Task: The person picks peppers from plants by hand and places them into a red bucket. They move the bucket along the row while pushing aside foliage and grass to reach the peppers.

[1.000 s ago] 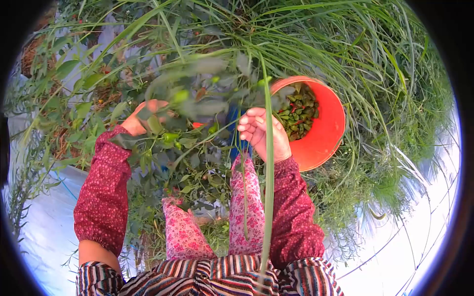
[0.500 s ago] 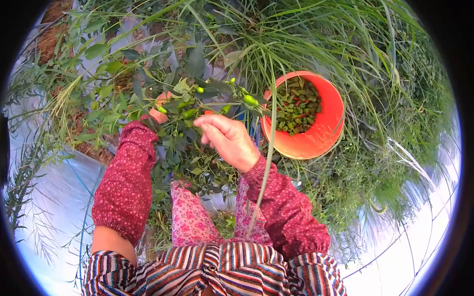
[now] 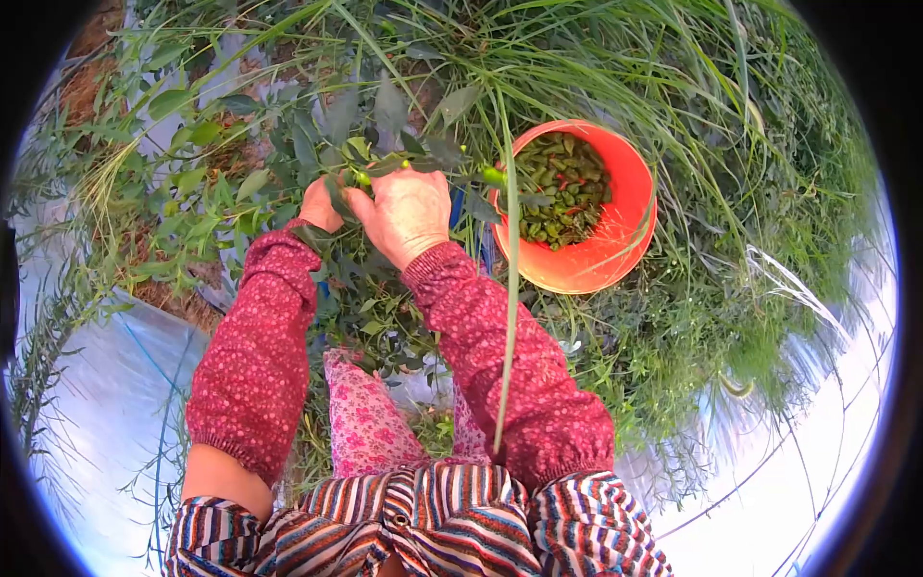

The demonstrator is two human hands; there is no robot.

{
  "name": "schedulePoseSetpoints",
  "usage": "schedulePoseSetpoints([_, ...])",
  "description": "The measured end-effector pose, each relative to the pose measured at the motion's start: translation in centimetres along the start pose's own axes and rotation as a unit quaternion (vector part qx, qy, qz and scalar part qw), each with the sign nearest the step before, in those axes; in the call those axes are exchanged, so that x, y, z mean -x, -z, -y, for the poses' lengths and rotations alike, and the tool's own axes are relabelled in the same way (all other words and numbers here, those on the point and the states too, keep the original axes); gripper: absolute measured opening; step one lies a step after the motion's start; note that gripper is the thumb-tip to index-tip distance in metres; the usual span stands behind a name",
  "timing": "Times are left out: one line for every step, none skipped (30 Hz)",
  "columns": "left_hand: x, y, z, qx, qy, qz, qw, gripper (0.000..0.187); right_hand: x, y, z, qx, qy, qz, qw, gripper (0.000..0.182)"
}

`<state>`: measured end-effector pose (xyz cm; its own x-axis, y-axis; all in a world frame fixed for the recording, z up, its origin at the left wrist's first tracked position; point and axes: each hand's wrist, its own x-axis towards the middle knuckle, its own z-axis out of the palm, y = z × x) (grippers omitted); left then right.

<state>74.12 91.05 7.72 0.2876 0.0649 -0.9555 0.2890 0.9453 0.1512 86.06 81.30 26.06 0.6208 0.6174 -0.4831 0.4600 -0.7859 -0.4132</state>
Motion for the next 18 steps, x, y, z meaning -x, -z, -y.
schedulePoseSetpoints([2.2,-0.4,-0.8,-0.267,-0.133,0.023,0.954,0.025,0.6,-0.2,-0.7,0.027,0.039,-0.048,0.998,0.026])
schedulePoseSetpoints([1.6,0.0,-1.0,-0.341,-0.148,0.017,0.928,0.028,1.0,0.6,-0.8,0.028,0.039,-0.049,0.998,0.026])
schedulePoseSetpoints([0.9,0.4,-1.1,-0.415,-0.162,0.009,0.895,0.03,1.5,2.0,-0.4,-0.041,0.007,0.019,0.999,0.027])
schedulePoseSetpoints([0.3,0.8,-1.2,-0.484,-0.176,-0.001,0.857,0.033,1.9,2.8,-0.1,-0.109,-0.025,0.087,0.99,0.027])
schedulePoseSetpoints([0.2,1.0,-1.5,-0.611,-0.278,0.074,0.737,0.038,2.7,1.7,-0.8,-0.157,0.024,0.036,0.987,0.028])
schedulePoseSetpoints([-0.1,1.4,-2.1,-0.711,-0.368,0.145,0.582,0.043,3.1,1.7,-0.8,-0.098,0.015,0.09,0.991,0.024])
schedulePoseSetpoints([-4.8,4.1,0.2,-0.618,-0.319,0.104,0.711,0.044,3.5,2.2,-0.6,-0.273,-0.041,0.147,0.95,0.021])
schedulePoseSetpoints([-9.4,6.8,2.4,-0.492,-0.286,0.055,0.821,0.046,3.9,2.8,-0.5,-0.437,-0.096,0.201,0.871,0.018])
schedulePoseSetpoints([-8.8,6.9,2.1,-0.561,-0.344,0.087,0.748,0.045,4.3,3.1,-0.8,-0.439,-0.099,0.203,0.87,0.018])
schedulePoseSetpoints([-8.9,7.0,1.6,-0.595,-0.373,0.105,0.705,0.045,4.6,3.5,-1.2,-0.511,-0.121,0.224,0.821,0.015])
schedulePoseSetpoints([-9.1,7.2,1.2,-0.623,-0.403,0.12,0.66,0.044,4.5,3.8,-1.5,-0.579,-0.137,0.244,0.766,0.012])
schedulePoseSetpoints([-10.4,8.6,1.2,-0.596,-0.382,0.135,0.693,0.041,4.6,3.1,-2.4,-0.579,-0.137,0.244,0.766,0.012])
schedulePoseSetpoints([-11.7,10.4,1.6,-0.567,-0.359,0.15,0.726,0.038,4.8,1.5,-3.8,-0.522,-0.082,0.184,0.829,0.014])
schedulePoseSetpoints([-12.0,11.2,1.5,-0.538,-0.334,0.164,0.756,0.036,4.5,1.0,-4.0,-0.458,-0.027,0.121,0.88,0.017])
schedulePoseSetpoints([-12.3,11.7,1.6,-0.524,-0.321,0.173,0.77,0.035,4.2,0.6,-4.2,-0.305,0.008,0.036,0.951,0.017])
schedulePoseSetpoints([-12.6,12.1,1.7,-0.509,-0.308,0.18,0.783,0.035,3.7,0.1,-4.2,-0.307,0.005,0.035,0.951,0.017])
schedulePoseSetpoints([-11.6,11.0,1.4,-0.528,-0.357,0.188,0.747,0.032,3.1,-0.2,-3.6,-0.236,0.07,-0.001,0.969,0.02])
schedulePoseSetpoints([-8.0,7.8,0.0,-0.592,-0.358,0.161,0.704,0.032,2.5,-0.4,-2.7,-0.163,0.134,-0.036,0.977,0.023])
